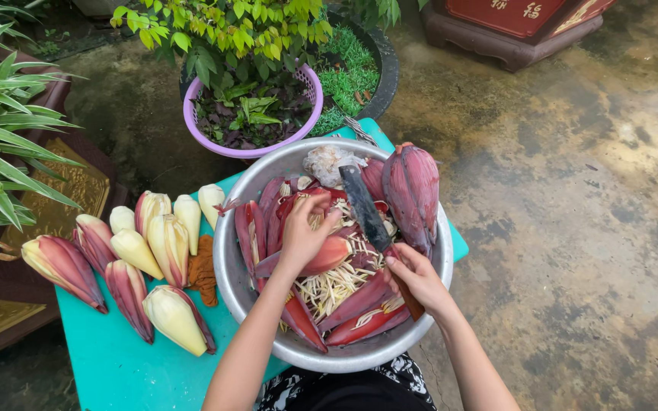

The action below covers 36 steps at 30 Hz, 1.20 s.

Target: The person peels the outer red layers of banana blossoms and separates the inner light-colored petals and florets into a metal basin.

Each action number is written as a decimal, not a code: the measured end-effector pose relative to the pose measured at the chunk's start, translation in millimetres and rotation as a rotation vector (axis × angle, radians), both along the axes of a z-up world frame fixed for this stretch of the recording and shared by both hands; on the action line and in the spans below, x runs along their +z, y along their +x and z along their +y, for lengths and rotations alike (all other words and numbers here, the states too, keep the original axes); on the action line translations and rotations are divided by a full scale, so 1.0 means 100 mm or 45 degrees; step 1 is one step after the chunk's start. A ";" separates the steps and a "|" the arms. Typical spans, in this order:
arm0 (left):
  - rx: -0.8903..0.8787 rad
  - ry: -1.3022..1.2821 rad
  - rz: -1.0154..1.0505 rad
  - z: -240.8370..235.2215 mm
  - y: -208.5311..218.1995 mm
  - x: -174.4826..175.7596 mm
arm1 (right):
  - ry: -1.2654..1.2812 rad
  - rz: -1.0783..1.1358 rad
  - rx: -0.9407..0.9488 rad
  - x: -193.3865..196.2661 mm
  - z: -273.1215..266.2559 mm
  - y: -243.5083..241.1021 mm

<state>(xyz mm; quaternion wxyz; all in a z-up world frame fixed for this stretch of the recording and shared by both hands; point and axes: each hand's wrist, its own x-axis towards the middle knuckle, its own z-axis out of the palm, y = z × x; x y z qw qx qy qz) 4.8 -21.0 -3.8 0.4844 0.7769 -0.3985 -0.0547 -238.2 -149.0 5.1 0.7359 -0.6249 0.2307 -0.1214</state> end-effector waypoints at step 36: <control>-0.219 1.038 -0.312 0.20 -0.35 0.16 | 0.109 0.061 0.026 -0.09 0.33 -0.07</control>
